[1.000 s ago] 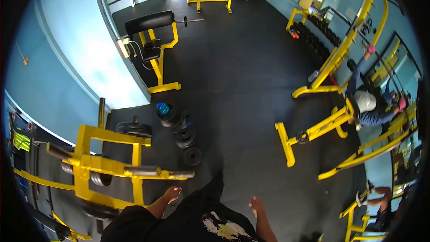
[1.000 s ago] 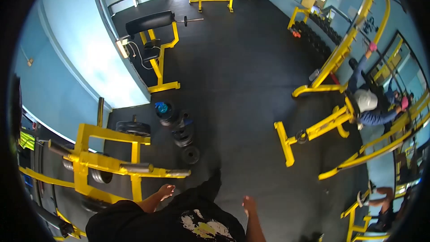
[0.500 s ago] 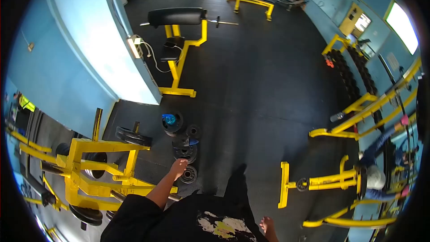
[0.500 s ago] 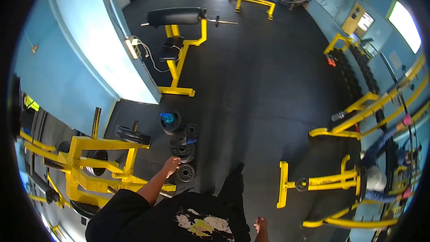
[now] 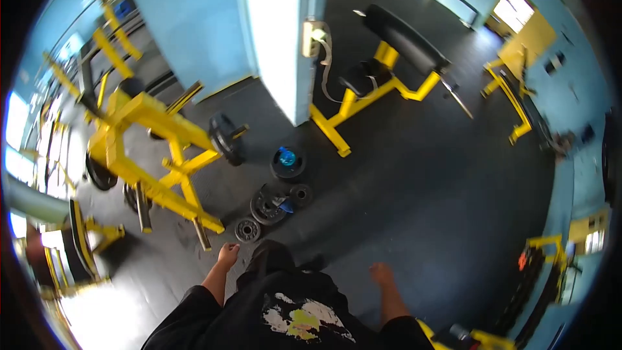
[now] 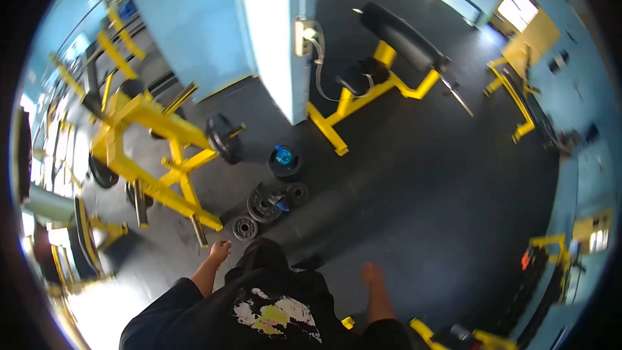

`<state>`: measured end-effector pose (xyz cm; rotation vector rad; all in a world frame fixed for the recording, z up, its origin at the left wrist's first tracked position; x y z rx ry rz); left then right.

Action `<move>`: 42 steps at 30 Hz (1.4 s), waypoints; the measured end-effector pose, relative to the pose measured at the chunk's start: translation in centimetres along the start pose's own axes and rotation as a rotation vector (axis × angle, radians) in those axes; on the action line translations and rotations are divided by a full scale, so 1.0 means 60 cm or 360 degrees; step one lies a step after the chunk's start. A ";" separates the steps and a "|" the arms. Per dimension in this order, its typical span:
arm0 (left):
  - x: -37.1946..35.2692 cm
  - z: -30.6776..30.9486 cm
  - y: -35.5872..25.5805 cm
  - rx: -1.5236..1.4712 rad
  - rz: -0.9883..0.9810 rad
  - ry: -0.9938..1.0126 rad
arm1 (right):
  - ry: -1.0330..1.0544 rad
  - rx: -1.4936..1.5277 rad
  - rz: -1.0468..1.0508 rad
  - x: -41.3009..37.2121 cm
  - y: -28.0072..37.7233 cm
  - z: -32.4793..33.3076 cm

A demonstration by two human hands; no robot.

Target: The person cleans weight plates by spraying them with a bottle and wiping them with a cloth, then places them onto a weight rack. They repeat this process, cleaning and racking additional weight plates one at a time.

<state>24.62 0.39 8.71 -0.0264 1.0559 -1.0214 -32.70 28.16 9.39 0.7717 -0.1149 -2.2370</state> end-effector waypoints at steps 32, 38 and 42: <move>0.407 -0.366 -0.271 -0.0945 -0.0035 -0.0649 | 0.0323 0.0108 0.2121 0.906 0.795 -0.292; 0.487 -0.427 -0.285 -0.0220 -0.0238 -0.0926 | 0.0738 0.0528 0.1806 0.974 0.803 -0.424; 0.495 -0.459 -0.341 0.0655 -0.0249 -0.0926 | 0.0689 0.1081 0.2106 1.026 0.776 -0.462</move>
Point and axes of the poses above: each hand's wrist, its own x-axis towards the middle knuckle, its own z-axis out of the back of the hand, y = z × x, the point moved 3 cm from there along x, towards the middle knuckle, and after that the axes turned 5 degrees about x, right-handed, at the moved point
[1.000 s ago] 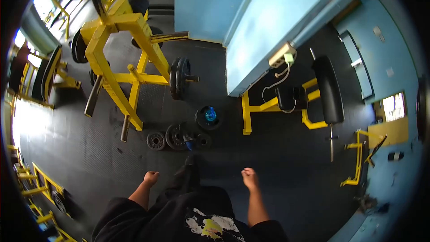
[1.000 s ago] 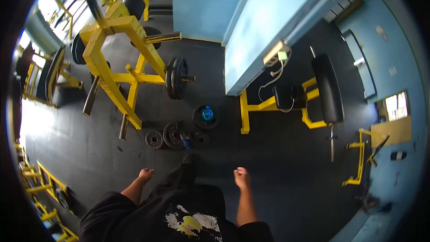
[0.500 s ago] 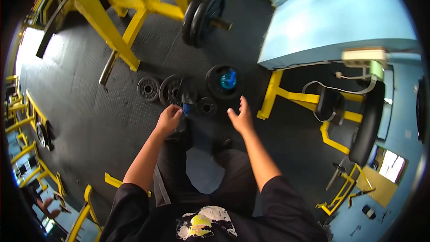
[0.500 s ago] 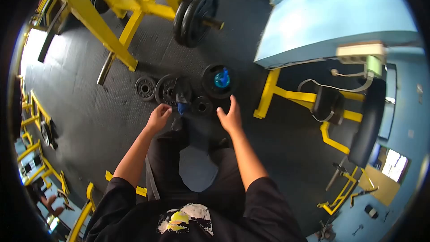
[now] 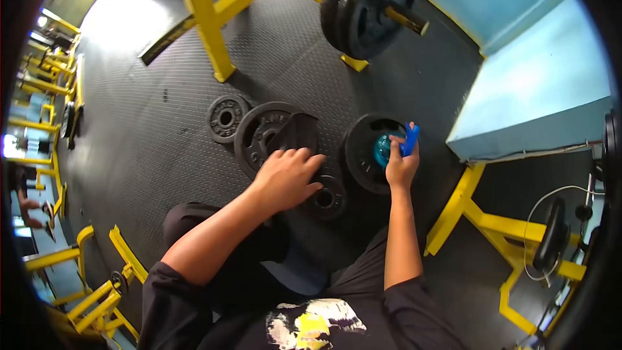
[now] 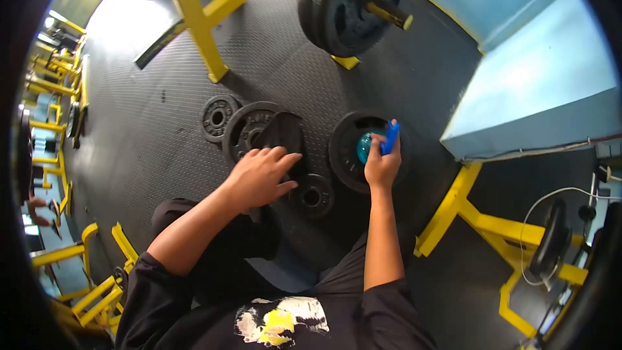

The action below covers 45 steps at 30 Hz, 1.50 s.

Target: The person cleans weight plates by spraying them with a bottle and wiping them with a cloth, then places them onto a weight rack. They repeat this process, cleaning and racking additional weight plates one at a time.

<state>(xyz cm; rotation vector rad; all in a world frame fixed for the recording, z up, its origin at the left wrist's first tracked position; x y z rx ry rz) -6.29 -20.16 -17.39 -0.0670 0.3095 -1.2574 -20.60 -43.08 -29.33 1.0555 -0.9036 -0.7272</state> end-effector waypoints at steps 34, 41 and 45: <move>-0.129 -0.053 0.062 -0.1042 0.1024 -0.1123 | 0.1289 -0.0645 0.0634 -0.225 0.045 -0.241; -0.121 -0.111 0.069 -0.1081 0.1343 -0.0862 | 0.0811 0.0450 -0.0519 -0.214 0.045 -0.122; -0.105 -0.153 0.067 -0.1118 0.1314 -0.0605 | 0.0659 0.1318 -0.1198 -0.269 -0.001 -0.033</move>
Point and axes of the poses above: each hand's wrist, its own x-axis towards the middle knuckle, its own z-axis out of the back of the hand, y = z × x, the point moved 3 cm from there along x, towards the middle knuckle, and after that the axes turned 5 degrees about x, right-handed, at the moved point
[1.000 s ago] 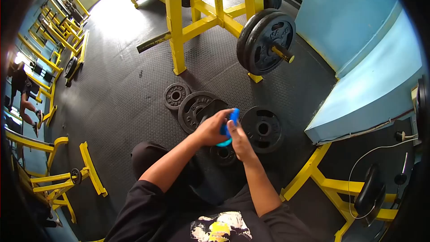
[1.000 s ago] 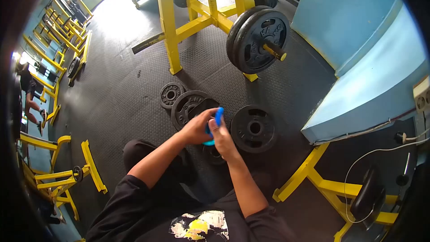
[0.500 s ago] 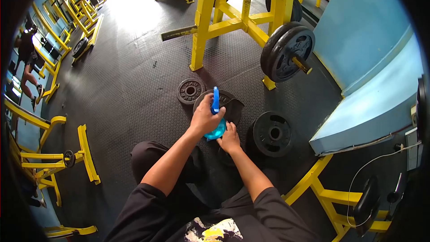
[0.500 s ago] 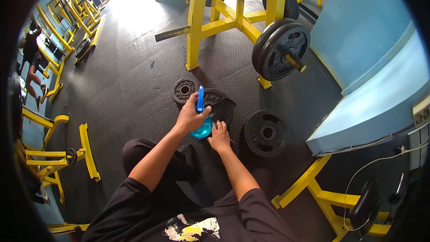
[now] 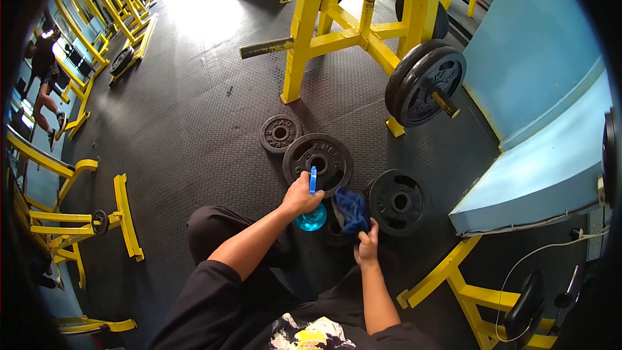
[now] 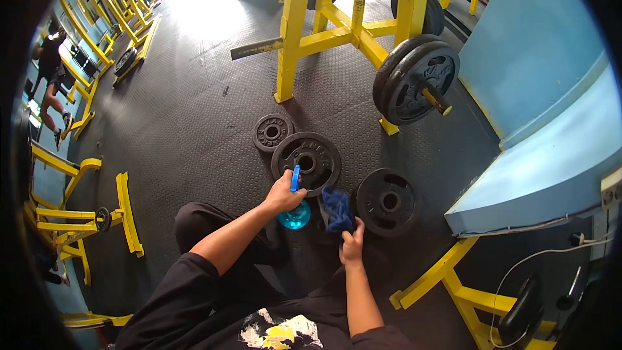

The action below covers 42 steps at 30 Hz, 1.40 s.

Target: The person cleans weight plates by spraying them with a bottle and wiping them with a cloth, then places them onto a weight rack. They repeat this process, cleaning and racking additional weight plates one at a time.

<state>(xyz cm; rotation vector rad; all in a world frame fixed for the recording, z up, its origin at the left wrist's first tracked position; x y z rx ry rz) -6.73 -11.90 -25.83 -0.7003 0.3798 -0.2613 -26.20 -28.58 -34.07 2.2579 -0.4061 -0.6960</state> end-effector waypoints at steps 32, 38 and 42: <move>-0.013 -0.131 -0.126 -0.0004 0.0064 -0.0024 | -0.0287 0.0827 -0.0288 -0.024 0.037 0.088; -0.037 -0.243 -0.227 -0.0249 -0.0140 -0.0070 | -0.0468 0.0709 -0.0050 -0.129 0.170 0.160; -0.046 -0.292 -0.296 -0.0414 -0.0372 -0.0078 | -0.0376 0.0904 0.0258 -0.181 0.245 0.191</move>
Point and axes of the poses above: each hand's wrist, its own x-axis towards the middle knuckle, its own z-axis out of the back of the hand, y = z × x, the point moved 3 cm from there along x, towards the middle knuckle, and after that the axes turned 5 degrees about x, right-handed, at the moved point
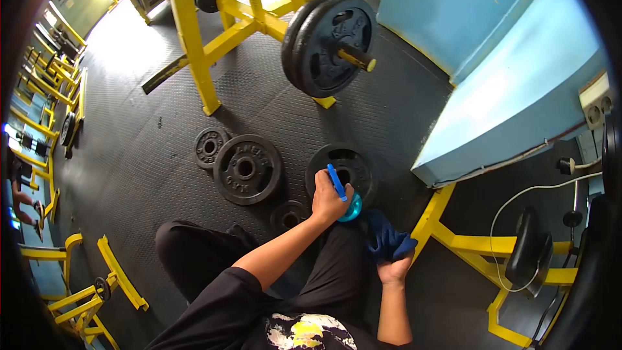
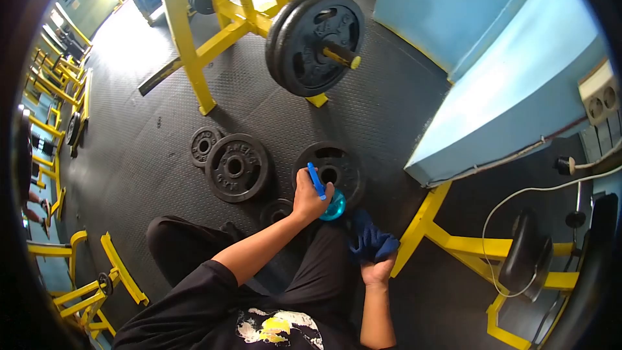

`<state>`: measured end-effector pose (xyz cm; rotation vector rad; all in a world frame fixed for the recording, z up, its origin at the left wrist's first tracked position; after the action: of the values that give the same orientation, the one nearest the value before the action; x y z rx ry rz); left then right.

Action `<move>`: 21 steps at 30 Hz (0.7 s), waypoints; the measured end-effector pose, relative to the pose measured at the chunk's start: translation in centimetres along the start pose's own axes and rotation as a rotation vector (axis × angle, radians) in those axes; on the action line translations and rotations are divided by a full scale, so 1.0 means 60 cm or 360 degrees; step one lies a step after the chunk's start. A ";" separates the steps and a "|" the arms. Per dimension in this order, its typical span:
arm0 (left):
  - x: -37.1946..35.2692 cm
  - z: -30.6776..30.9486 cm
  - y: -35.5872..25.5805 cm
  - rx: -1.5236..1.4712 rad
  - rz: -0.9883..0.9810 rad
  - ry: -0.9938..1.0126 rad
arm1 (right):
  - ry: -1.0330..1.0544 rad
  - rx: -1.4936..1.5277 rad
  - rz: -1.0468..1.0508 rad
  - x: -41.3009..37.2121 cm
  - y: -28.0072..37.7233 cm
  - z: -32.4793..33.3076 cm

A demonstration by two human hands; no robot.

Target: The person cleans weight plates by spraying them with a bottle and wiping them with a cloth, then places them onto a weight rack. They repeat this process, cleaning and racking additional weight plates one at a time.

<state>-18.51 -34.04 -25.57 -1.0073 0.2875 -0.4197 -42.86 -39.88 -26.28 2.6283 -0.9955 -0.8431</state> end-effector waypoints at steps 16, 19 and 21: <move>0.018 0.056 0.143 -0.0520 0.0615 -0.0606 | -0.0143 -0.0222 0.0019 0.022 -0.041 -0.003; 0.018 0.011 0.084 0.0049 -0.0074 -0.0382 | 0.0216 -0.0070 -0.0076 0.023 -0.030 -0.027; 0.012 -0.023 0.044 -0.0250 -0.0282 -0.0168 | 0.0103 -0.0167 -0.0040 0.020 -0.018 -0.027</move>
<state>-17.89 -34.22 -28.55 -1.2097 0.1377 -0.5083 -40.61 -39.90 -25.90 2.5673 -0.8789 -0.7879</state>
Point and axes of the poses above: each hand's wrist, its own x-axis towards the middle knuckle, its own z-axis out of the back of the hand, y = z × x, the point moved 3 cm from there along x, towards the middle knuckle, and after that the axes turned 5 degrees about x, right-handed, at the moved point
